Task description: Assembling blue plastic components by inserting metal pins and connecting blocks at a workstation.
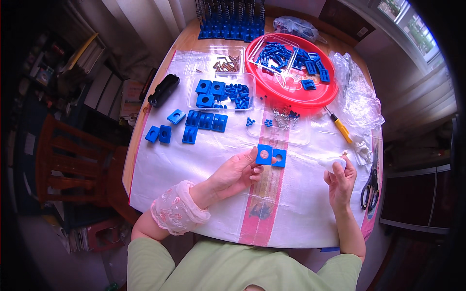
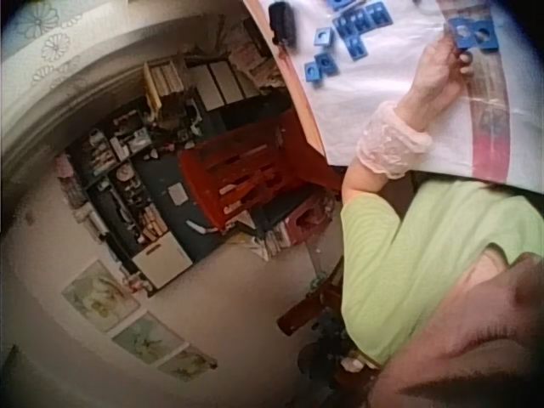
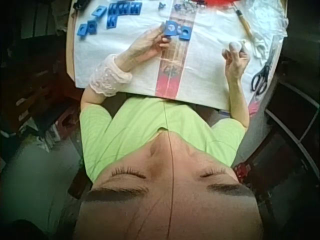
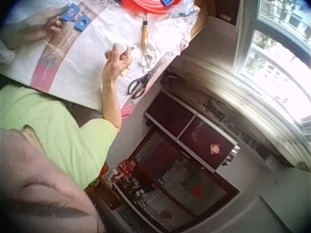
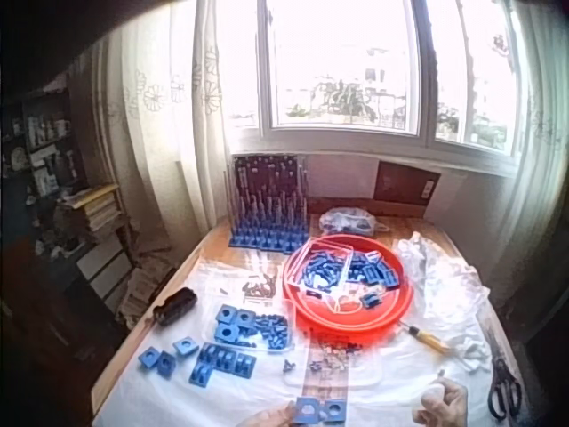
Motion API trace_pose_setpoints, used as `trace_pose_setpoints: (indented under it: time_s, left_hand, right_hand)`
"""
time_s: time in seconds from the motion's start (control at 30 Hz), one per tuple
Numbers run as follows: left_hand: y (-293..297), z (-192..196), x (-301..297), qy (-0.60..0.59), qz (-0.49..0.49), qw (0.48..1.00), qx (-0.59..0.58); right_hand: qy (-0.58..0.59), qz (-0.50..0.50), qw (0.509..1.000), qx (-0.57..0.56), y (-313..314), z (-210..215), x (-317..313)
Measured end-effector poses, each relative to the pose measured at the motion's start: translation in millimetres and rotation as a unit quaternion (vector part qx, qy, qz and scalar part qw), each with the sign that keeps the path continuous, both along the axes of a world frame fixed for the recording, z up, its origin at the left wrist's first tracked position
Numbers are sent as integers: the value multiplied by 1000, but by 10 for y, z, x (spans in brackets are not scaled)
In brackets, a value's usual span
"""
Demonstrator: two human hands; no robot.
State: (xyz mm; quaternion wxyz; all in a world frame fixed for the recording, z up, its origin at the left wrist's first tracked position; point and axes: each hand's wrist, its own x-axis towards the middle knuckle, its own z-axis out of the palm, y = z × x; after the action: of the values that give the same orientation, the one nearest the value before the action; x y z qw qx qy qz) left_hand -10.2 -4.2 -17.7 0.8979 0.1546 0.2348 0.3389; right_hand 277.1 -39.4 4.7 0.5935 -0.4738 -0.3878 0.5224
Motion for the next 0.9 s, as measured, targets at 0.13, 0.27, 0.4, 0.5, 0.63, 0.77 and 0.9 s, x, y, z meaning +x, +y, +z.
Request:
trace_pose_setpoints:
  time_s: [0.13,0.27,0.4,0.5,0.63,0.77,0.9]
  left_hand:
    - [0,-18,-3,-4,2,1000,-5]
    - [6,-12,-3,-7,5,1000,-7]
    - [2,-36,-19,-27,9,1000,8]
    - [22,-25,-24,-30,17,999,5]
    - [50,10,-37,-24,27,999,9]
    - [66,-39,-63,-9,51,999,9]
    - [77,-18,-61,-15,57,998,-6]
  right_hand:
    - [-5,-15,1000,-4,2,-4,-13]
    - [9,-5,1000,7,4,16,-5]
    - [40,10,999,30,-4,-16,56]
    - [42,-8,999,21,-7,7,34]
    - [40,-18,999,15,-14,14,25]
    - [31,11,999,18,-10,-13,61]
    - [23,3,1000,-1,-26,-23,44]
